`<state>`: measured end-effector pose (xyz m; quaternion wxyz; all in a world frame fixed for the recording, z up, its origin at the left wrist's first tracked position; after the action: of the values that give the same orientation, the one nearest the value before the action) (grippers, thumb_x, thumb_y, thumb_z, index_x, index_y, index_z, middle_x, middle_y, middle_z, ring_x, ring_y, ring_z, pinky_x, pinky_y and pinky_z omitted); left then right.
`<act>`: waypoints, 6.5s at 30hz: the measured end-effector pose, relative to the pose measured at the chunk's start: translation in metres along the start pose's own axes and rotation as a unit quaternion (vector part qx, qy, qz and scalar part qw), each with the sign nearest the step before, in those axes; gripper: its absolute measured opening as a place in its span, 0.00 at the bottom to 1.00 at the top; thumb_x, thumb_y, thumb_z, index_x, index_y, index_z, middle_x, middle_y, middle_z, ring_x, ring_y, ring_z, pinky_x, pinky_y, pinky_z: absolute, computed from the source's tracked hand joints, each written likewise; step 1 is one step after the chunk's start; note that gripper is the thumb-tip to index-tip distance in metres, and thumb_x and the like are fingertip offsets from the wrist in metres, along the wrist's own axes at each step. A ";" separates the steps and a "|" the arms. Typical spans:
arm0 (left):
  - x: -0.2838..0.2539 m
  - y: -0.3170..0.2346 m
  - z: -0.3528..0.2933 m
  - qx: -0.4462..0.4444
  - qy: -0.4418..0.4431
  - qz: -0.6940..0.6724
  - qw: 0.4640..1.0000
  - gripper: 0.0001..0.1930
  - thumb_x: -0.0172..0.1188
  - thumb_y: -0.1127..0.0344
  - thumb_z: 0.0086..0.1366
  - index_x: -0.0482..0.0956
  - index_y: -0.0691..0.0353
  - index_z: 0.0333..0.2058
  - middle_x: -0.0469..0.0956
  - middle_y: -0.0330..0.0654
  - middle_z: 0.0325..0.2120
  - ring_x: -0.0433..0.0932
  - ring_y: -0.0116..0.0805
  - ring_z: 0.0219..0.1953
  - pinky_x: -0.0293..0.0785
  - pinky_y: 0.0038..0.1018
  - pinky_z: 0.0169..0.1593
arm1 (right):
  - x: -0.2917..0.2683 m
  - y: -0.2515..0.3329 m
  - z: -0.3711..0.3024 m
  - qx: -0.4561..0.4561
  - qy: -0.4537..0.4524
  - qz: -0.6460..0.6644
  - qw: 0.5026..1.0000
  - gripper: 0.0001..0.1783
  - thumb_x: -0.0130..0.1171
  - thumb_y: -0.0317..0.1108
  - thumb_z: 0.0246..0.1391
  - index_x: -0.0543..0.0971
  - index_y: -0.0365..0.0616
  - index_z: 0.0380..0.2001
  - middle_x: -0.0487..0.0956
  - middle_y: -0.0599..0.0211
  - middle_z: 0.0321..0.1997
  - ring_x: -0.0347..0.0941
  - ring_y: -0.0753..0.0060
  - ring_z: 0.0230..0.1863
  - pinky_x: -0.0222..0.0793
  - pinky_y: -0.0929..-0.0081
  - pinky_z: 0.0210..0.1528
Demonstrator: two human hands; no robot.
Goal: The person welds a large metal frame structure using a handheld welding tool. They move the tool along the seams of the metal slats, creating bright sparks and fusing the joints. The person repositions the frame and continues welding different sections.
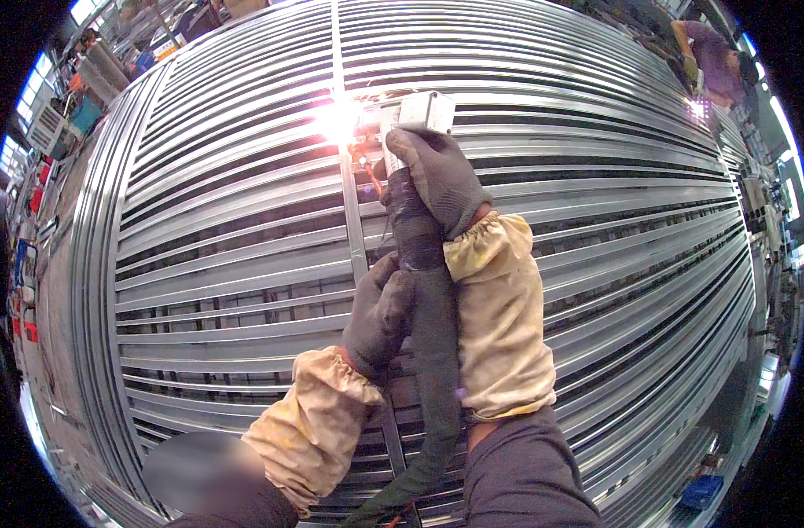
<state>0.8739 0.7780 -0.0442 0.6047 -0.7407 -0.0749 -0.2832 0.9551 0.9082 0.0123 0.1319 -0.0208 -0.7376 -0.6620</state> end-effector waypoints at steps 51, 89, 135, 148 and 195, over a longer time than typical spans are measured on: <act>0.004 -0.006 -0.002 0.008 0.020 0.014 1.000 0.18 0.54 0.64 0.69 0.72 0.71 0.52 0.79 0.40 0.42 0.74 0.23 0.42 0.72 0.23 0.48 | -0.005 0.000 -0.003 -0.022 -0.007 -0.009 1.000 0.22 0.58 0.44 0.61 0.74 0.34 0.45 0.77 0.60 0.27 0.78 0.68 0.20 0.76 0.73 0.21; 0.067 0.014 -0.025 -0.107 0.316 -0.048 0.942 0.18 0.66 0.68 0.61 0.75 0.65 0.49 0.77 0.30 0.33 0.70 0.16 0.29 0.67 0.17 0.31 | -0.025 0.051 -0.111 -0.401 0.018 -0.611 0.683 0.20 0.53 0.29 0.64 0.71 0.46 0.58 0.74 0.47 0.54 0.81 0.66 0.35 0.80 0.76 0.30; 0.068 0.052 -0.039 -0.126 0.391 0.033 0.911 0.19 0.67 0.62 0.60 0.77 0.66 0.46 0.81 0.36 0.29 0.76 0.23 0.30 0.73 0.22 0.34 | -0.016 0.002 -0.134 0.088 -0.046 -0.045 0.994 0.19 0.55 0.35 0.63 0.71 0.34 0.53 0.81 0.55 0.36 0.79 0.73 0.26 0.78 0.80 0.25; 0.070 0.052 -0.040 -0.139 0.402 0.026 0.905 0.23 0.68 0.64 0.60 0.74 0.66 0.52 0.80 0.39 0.44 0.76 0.27 0.45 0.74 0.28 0.48 | -0.023 0.000 -0.132 0.107 -0.052 -0.080 0.990 0.19 0.59 0.39 0.61 0.75 0.35 0.48 0.81 0.61 0.35 0.77 0.74 0.27 0.75 0.78 0.28; 0.066 0.042 -0.035 -0.068 0.348 0.061 0.933 0.19 0.66 0.57 0.57 0.80 0.69 0.39 0.80 0.40 0.24 0.78 0.27 0.28 0.74 0.25 0.33 | -0.012 0.007 -0.135 0.082 -0.060 -0.095 0.990 0.15 0.54 0.36 0.64 0.74 0.35 0.46 0.80 0.61 0.33 0.77 0.76 0.25 0.75 0.81 0.25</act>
<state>0.9359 0.7193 -0.0428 0.5571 -0.6385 0.2046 -0.4900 0.9904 0.7782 0.0287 0.0248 0.0206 -0.7943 -0.6066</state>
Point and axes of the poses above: each hand's wrist, its own z-axis towards the middle knuckle, its own x-axis out of the palm, y = z × x, the point moved 9 cm from there along z, towards the middle knuckle
